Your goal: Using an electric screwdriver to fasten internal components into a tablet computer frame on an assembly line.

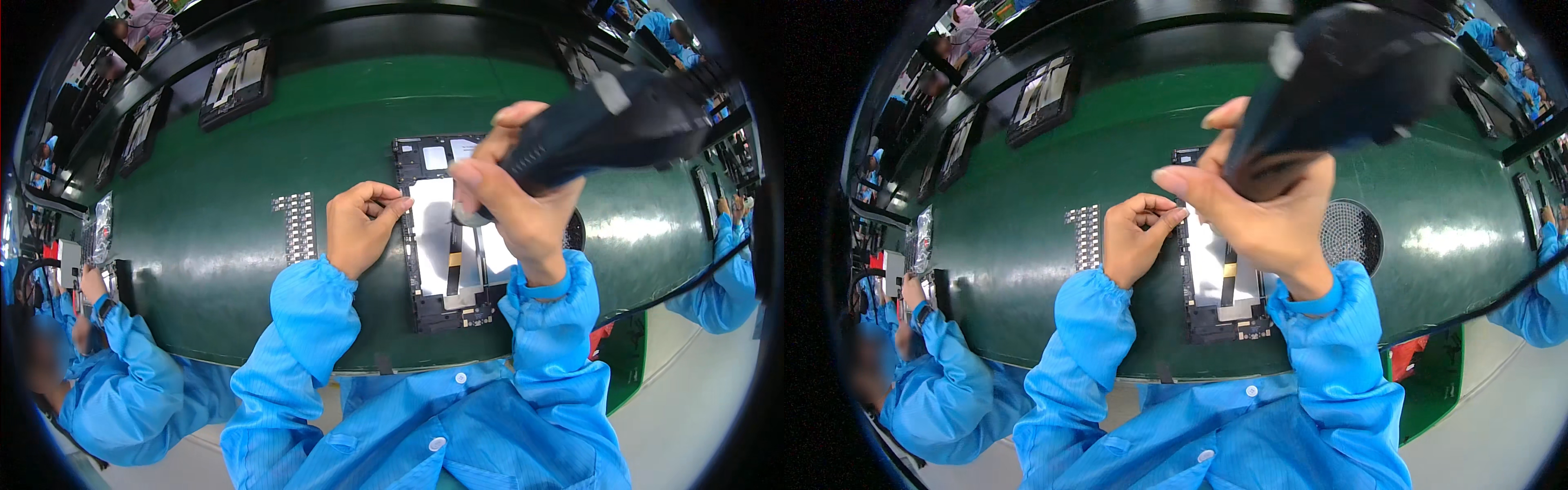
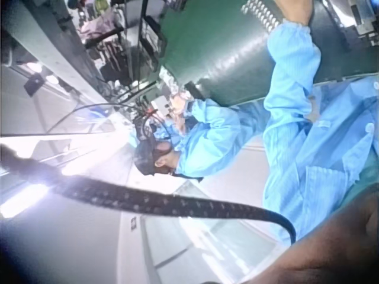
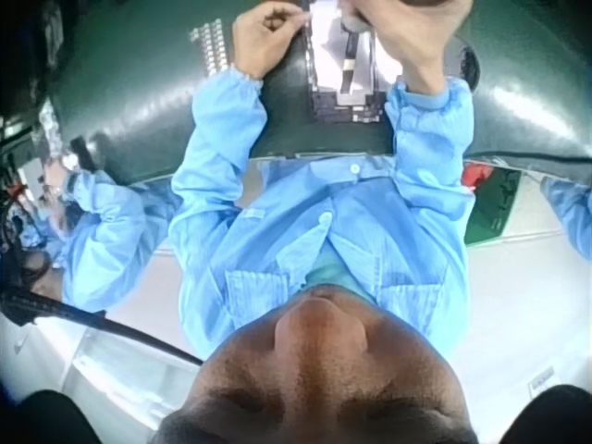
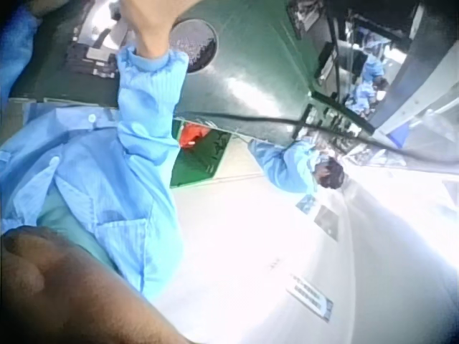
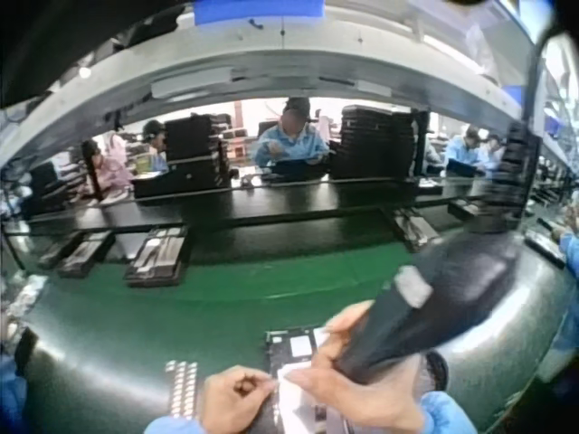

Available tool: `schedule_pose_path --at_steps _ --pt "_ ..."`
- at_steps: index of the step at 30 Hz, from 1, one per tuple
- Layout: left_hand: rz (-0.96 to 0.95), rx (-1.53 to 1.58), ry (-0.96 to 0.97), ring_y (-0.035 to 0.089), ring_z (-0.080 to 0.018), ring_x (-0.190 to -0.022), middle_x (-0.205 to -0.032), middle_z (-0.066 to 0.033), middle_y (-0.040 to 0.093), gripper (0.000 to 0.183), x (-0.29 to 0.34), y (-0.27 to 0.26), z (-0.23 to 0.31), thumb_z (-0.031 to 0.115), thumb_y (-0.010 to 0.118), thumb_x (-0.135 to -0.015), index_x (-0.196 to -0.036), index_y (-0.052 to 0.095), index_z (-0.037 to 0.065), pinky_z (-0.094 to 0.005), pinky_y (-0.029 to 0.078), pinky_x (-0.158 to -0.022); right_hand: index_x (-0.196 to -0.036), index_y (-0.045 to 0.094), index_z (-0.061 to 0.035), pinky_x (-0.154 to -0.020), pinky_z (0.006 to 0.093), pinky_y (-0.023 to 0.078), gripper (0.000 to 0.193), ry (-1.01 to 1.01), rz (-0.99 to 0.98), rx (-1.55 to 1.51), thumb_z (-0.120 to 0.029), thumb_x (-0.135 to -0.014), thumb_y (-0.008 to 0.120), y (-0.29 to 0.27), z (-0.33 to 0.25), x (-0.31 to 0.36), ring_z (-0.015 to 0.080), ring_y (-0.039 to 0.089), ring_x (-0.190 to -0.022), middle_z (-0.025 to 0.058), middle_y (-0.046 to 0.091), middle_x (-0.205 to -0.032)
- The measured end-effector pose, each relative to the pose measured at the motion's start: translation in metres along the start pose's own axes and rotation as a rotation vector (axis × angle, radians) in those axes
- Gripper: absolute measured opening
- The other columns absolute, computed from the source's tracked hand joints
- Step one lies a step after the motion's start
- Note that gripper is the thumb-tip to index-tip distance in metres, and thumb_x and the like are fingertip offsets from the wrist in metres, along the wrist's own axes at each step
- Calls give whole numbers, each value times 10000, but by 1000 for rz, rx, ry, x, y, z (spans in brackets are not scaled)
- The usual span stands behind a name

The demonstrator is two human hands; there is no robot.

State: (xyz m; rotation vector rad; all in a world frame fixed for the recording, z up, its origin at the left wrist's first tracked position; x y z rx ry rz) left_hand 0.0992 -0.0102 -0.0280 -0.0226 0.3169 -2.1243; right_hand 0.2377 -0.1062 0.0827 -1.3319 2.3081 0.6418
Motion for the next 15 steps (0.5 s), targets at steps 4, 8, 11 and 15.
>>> schedule_pose_path --at_steps 4,8,11,15 --pt "-162 66 -197 583 -81 -560 -702 -63 651 196 -13 -6 1 114 751 -758 -795 639 -42 -210 467 -490 -1042 498 11 -471 233 443 384 10 -102 76 64 -728 714 20 24 -10 112 554 -497 53 585 -627" --pt "-202 96 -346 596 -80 -563 -680 -48 644 191 -13 -11 8 139 756 -757 -780 648 -18 -209 460 -443 -1005 515 33 -461 220 432 342 93 -74 -11 41 -735 726 31 39 -10 99 553 -490 43 586 -614" --pt "-247 96 -354 589 -79 -569 -719 -38 632 191 -15 -12 8 131 735 -785 -841 619 -10 -183 447 -435 -996 519 37 -458 216 430 334 75 -74 98 49 -732 723 28 45 -11 94 551 -486 39 588 -613" --pt "-233 96 -365 587 -76 -562 -703 -36 629 219 -14 -13 8 153 745 -780 -855 626 -16 -183 447 -438 -994 524 37 -451 215 430 330 102 -64 66 61 -727 718 29 50 -11 97 553 -482 44 592 -618"
Point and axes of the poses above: each hand's wrist, its own x-axis away from the middle knuckle, its own y-axis out of the palm, z = x × y, the point moved 2 cm from there along -x, towards the middle knuckle
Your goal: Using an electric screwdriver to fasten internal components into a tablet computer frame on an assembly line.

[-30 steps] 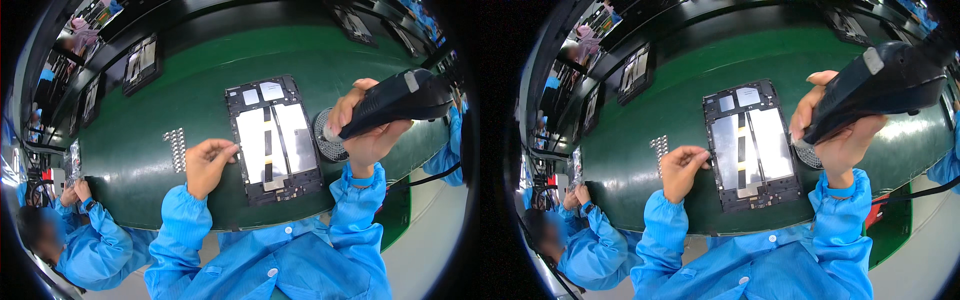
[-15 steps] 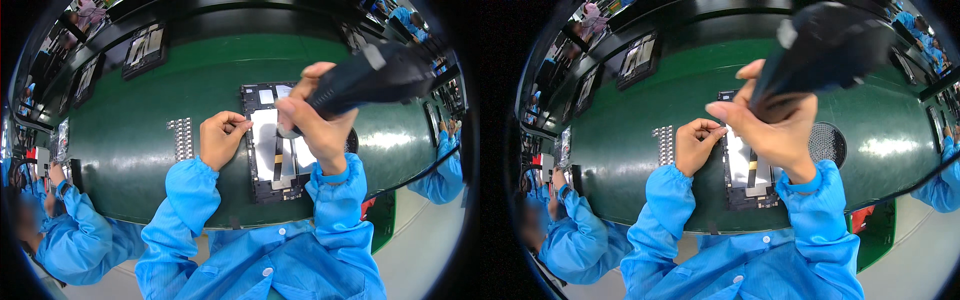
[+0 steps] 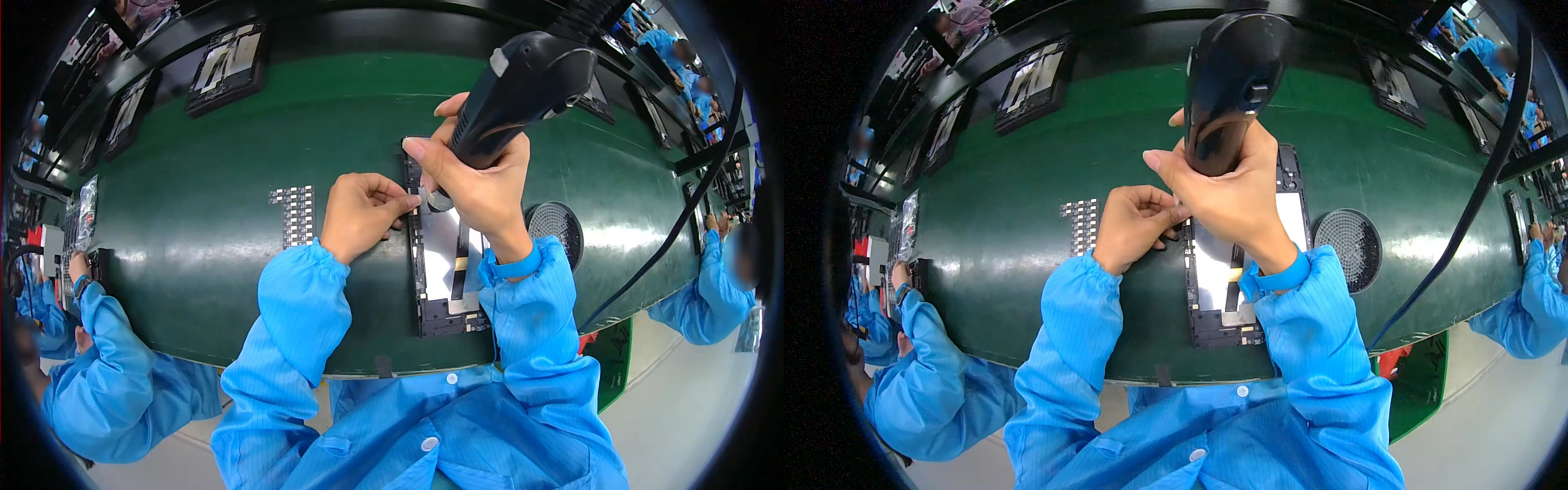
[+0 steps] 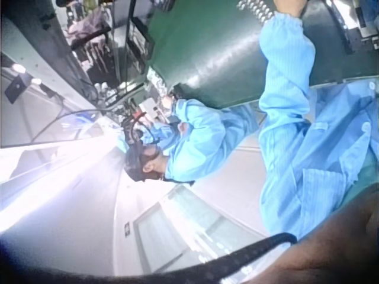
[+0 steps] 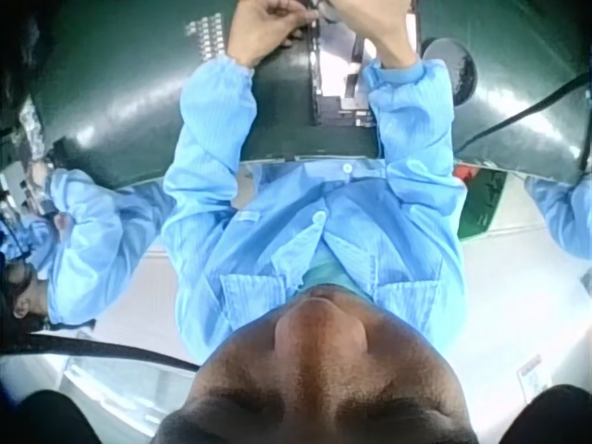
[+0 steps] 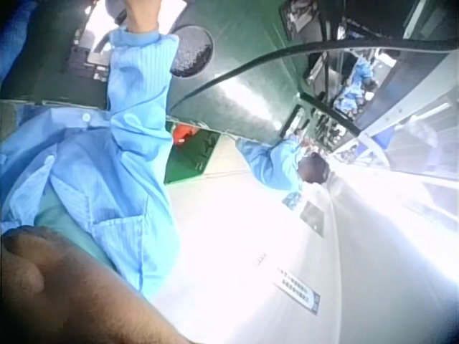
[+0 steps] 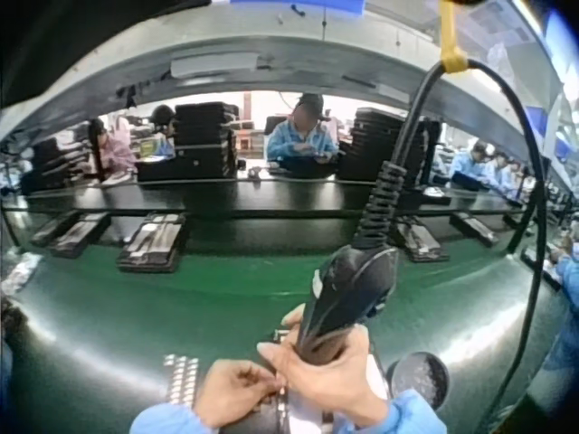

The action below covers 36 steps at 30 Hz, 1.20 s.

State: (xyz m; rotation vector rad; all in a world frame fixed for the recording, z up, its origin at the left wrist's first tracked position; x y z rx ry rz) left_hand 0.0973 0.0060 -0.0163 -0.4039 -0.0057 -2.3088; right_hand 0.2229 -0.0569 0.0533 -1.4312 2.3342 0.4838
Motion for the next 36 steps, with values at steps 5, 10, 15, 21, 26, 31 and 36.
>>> schedule_pose_path --at_steps 5,10,15,21,26,31,36 --pt "36 46 69 601 -91 -546 -661 -57 645 168 -1 3 1 113 739 -759 -761 655 -32 -204 451 -436 -993 519 36 -448 222 434 327 -57 6 9 71 -730 711 -1 -8 -1 102 548 -478 50 589 -619" --pt "36 55 72 615 -103 -558 -676 -72 655 96 -2 1 -5 44 699 -749 -765 658 -41 -212 460 -449 -997 510 34 -448 228 436 324 -64 -32 -23 68 -743 707 11 0 -1 98 540 -478 48 581 -609" --pt "48 37 73 626 -114 -571 -685 -81 661 52 -2 1 -5 -7 656 -739 -773 660 -46 -225 468 -461 -995 511 33 -449 227 435 320 -66 -38 -12 60 -746 710 11 2 0 96 538 -477 50 578 -595" --pt "59 20 67 628 -116 -578 -692 -83 665 47 0 3 -2 -4 652 -752 -770 659 -47 -228 471 -467 -988 513 31 -454 225 436 314 -67 -63 0 63 -744 708 12 2 1 92 537 -480 52 581 -598" --pt "61 8 118 616 -108 -566 -667 -73 652 51 0 3 -2 7 663 -765 -760 657 -43 -228 476 -480 -980 514 28 -463 223 440 319 -56 -91 1 75 -732 708 16 -2 3 89 542 -493 49 583 -607" --pt "69 -1 132 609 -101 -561 -655 -68 645 56 -1 2 1 10 675 -764 -757 657 -43 -229 479 -486 -974 518 31 -478 215 436 316 -71 -120 25 97 -723 698 20 -3 4 89 555 -524 49 589 -630" --pt "109 -20 170 617 -106 -589 -657 -83 655 75 0 -3 -8 35 696 -747 -757 671 -34 -247 502 -538 -986 520 25 -479 221 440 323 -34 -104 74 96 -724 696 20 2 4 95 562 -530 52 599 -660"
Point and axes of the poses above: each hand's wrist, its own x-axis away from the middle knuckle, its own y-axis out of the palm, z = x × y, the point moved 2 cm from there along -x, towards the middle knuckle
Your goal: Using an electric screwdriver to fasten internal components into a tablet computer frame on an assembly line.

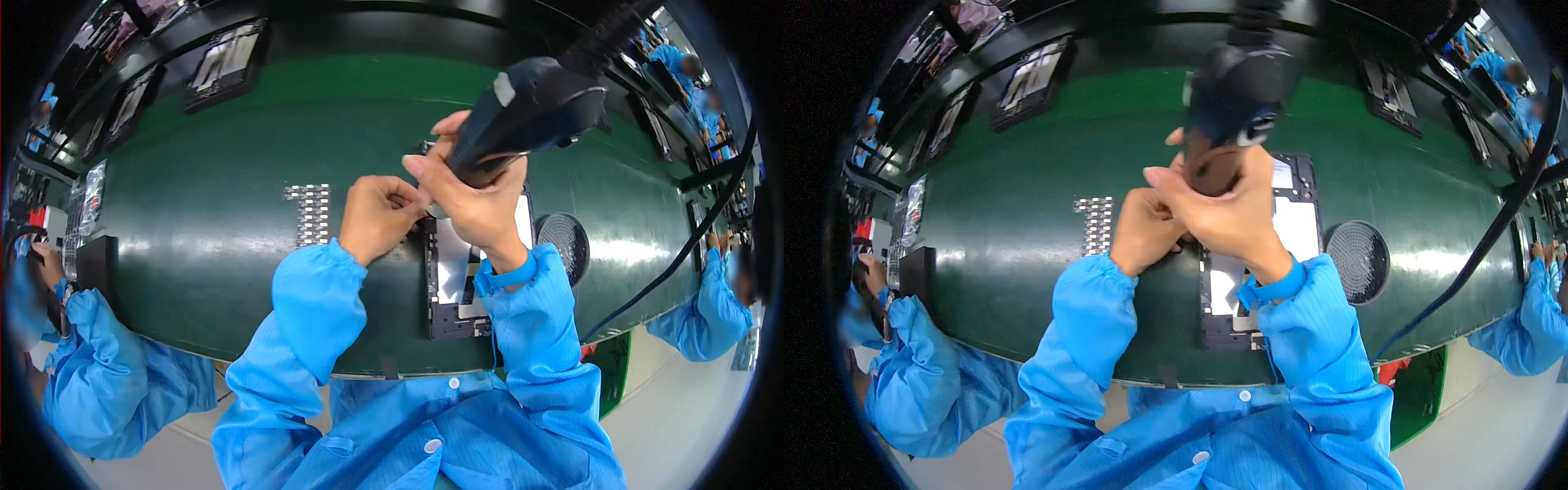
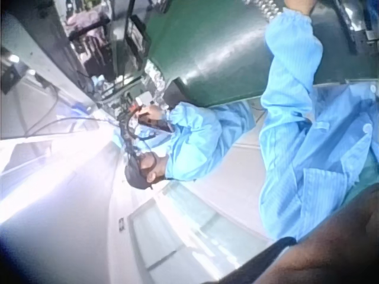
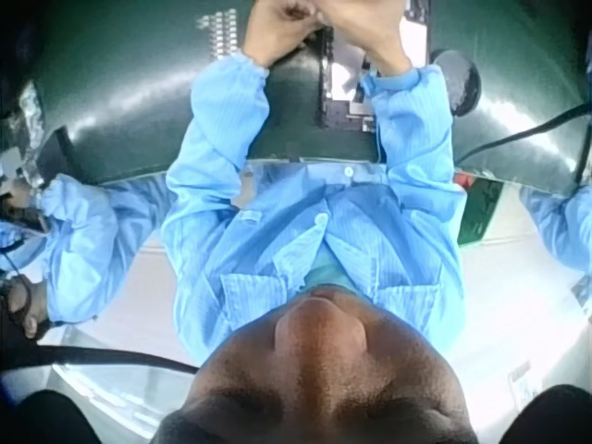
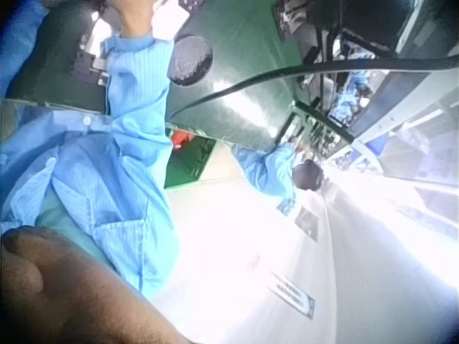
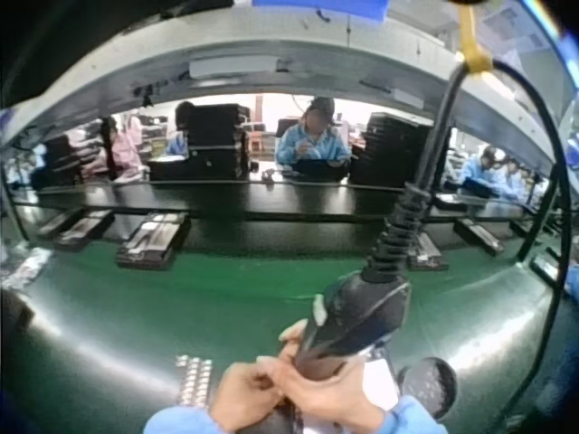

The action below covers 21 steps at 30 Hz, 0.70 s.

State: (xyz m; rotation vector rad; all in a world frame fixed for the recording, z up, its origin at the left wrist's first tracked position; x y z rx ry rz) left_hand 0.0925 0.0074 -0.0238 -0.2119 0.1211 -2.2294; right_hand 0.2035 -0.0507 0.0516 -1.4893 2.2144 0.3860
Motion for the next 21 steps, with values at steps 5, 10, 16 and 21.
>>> schedule_pose_path --at_steps 5,10,16,21 --pt "52 -403 146 645 -262 -815 -940 -156 667 304 23 -4 22 249 712 -767 -915 675 -14 -402 497 -741 -1005 542 2 -464 211 422 324 28 193 -128 63 -732 705 -21 -22 7 81 547 -519 32 593 -650" --pt "339 -1048 381 456 -327 -1188 -1255 -178 517 550 78 -31 -2 367 681 -784 -1150 554 -24 -492 308 -1008 -1057 484 -34 -489 249 455 349 -37 216 -76 66 -765 647 -64 -35 28 125 545 -499 48 552 -624" --pt "-280 -941 647 424 -312 -1266 -1281 -133 528 447 80 -64 -5 170 745 -717 -1114 601 26 -547 290 -1028 -1105 415 -29 -508 300 442 354 -64 248 -68 37 -793 569 -84 -39 48 138 483 -479 58 477 -622" --pt "-100 -805 757 633 -282 -922 -1034 -116 648 251 60 -73 13 95 740 -710 -944 669 39 -393 492 -757 -1070 448 -26 -505 270 464 392 -64 328 -146 82 -747 644 -92 -38 50 140 540 -500 71 545 -608"
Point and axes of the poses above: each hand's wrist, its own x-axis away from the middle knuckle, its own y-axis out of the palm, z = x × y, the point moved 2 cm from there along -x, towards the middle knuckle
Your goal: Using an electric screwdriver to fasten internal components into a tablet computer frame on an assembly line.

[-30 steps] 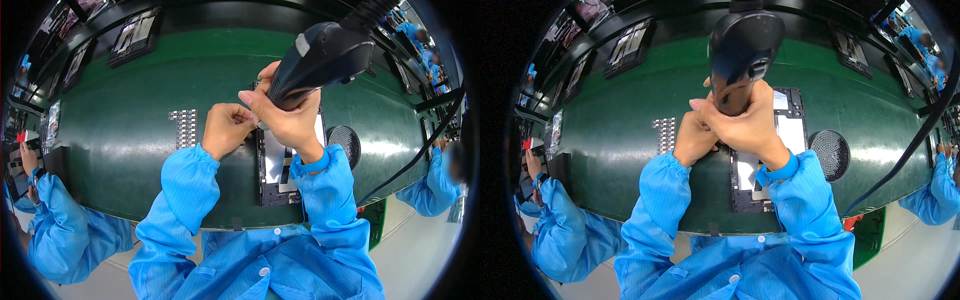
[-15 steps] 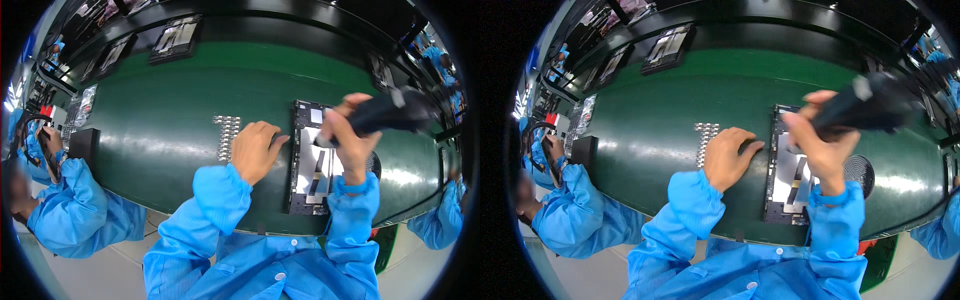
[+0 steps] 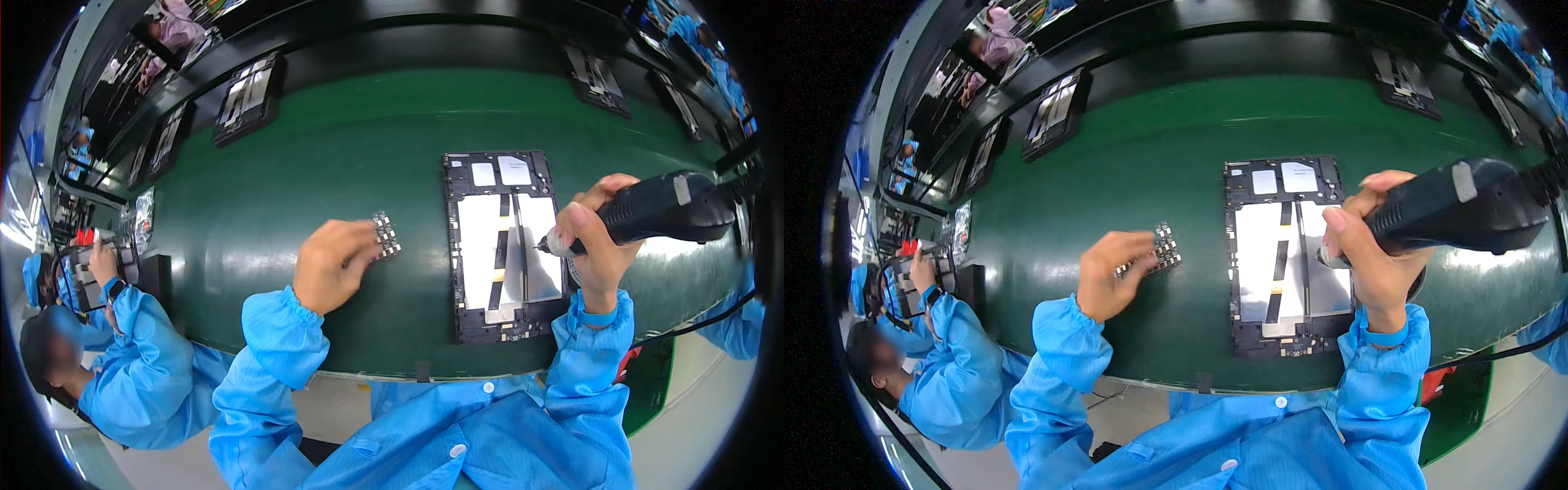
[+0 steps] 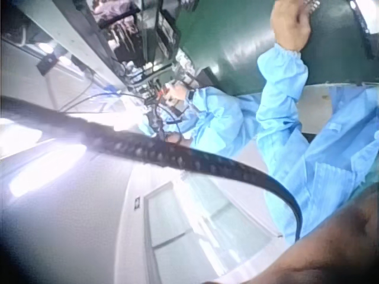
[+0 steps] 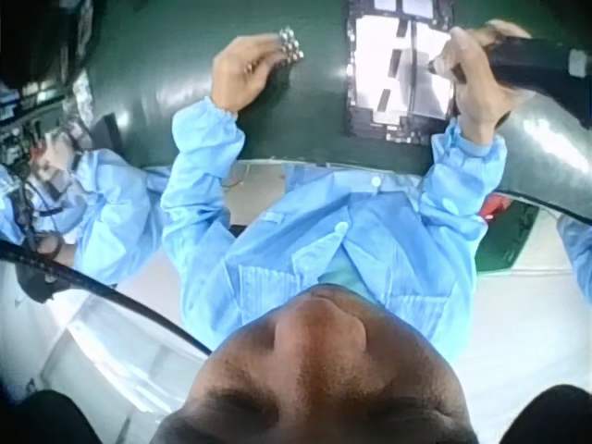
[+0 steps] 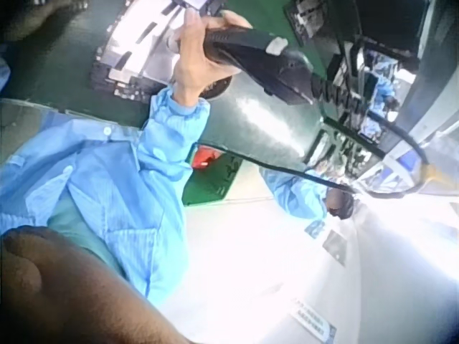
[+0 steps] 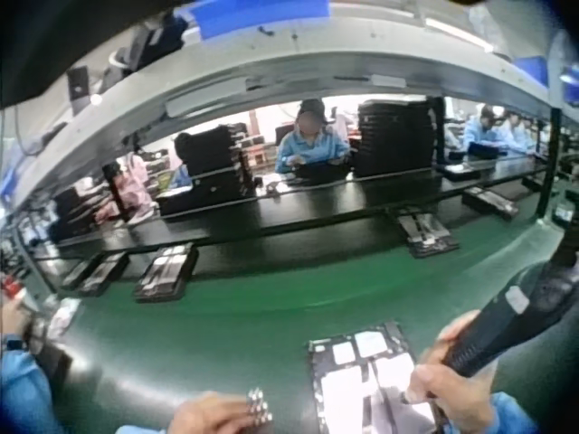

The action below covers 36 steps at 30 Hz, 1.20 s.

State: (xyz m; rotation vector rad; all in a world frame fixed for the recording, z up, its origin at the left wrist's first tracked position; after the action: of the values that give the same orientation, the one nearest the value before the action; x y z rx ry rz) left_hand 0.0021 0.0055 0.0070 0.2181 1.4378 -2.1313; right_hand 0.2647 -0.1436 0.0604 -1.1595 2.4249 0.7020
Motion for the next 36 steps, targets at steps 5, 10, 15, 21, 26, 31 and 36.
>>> schedule_pose_path --at_steps 5,10,15,21,26,31,36 --pt "-32 -93 -534 532 -166 -620 -899 -111 603 366 -35 12 -14 195 816 -649 -908 639 7 -300 457 -579 -1066 472 -18 -498 244 445 391 -23 -11 21 72 -742 671 -12 -2 2 122 545 -509 68 569 -620" --pt "-278 -73 -610 592 -239 -689 -878 -116 615 425 -55 8 -21 254 840 -613 -872 630 -10 -322 494 -638 -1068 472 -15 -495 230 431 394 -59 35 12 76 -741 672 -23 -11 2 117 540 -509 65 567 -618" --pt "-308 471 -804 577 -118 -620 -678 -60 616 339 -57 13 -34 97 836 -615 -840 626 -46 -261 482 -585 -1058 480 -4 -487 223 424 394 -47 56 -25 87 -730 678 -33 -19 1 107 536 -512 56 561 -616" --pt "-399 178 -703 591 -110 -597 -656 -83 633 156 -67 28 -15 16 783 -667 -722 643 -28 -263 485 -562 -1031 513 6 -474 222 415 363 -60 114 97 78 -723 691 -60 -30 -2 95 523 -500 44 556 -617" --pt "-197 312 -625 589 -107 -592 -676 -60 642 136 -44 23 -22 9 776 -683 -686 642 -10 -239 481 -548 -1071 531 26 -461 214 396 408 26 144 76 43 -712 725 -84 -30 -10 77 516 -488 8 565 -606" --pt "-69 719 -863 565 -64 -562 -686 -40 640 115 -38 23 -40 16 735 -733 -786 634 -1 -186 415 -466 -970 547 22 -447 211 403 323 5 133 78 31 -712 741 -103 -17 -8 83 536 -485 27 586 -610" --pt "-138 510 -836 539 -50 -518 -632 -15 603 100 -50 24 -27 18 724 -753 -774 630 -9 -181 403 -451 -963 541 12 -444 215 412 320 -21 122 83 38 -715 742 -100 -7 -7 84 541 -486 36 597 -615"
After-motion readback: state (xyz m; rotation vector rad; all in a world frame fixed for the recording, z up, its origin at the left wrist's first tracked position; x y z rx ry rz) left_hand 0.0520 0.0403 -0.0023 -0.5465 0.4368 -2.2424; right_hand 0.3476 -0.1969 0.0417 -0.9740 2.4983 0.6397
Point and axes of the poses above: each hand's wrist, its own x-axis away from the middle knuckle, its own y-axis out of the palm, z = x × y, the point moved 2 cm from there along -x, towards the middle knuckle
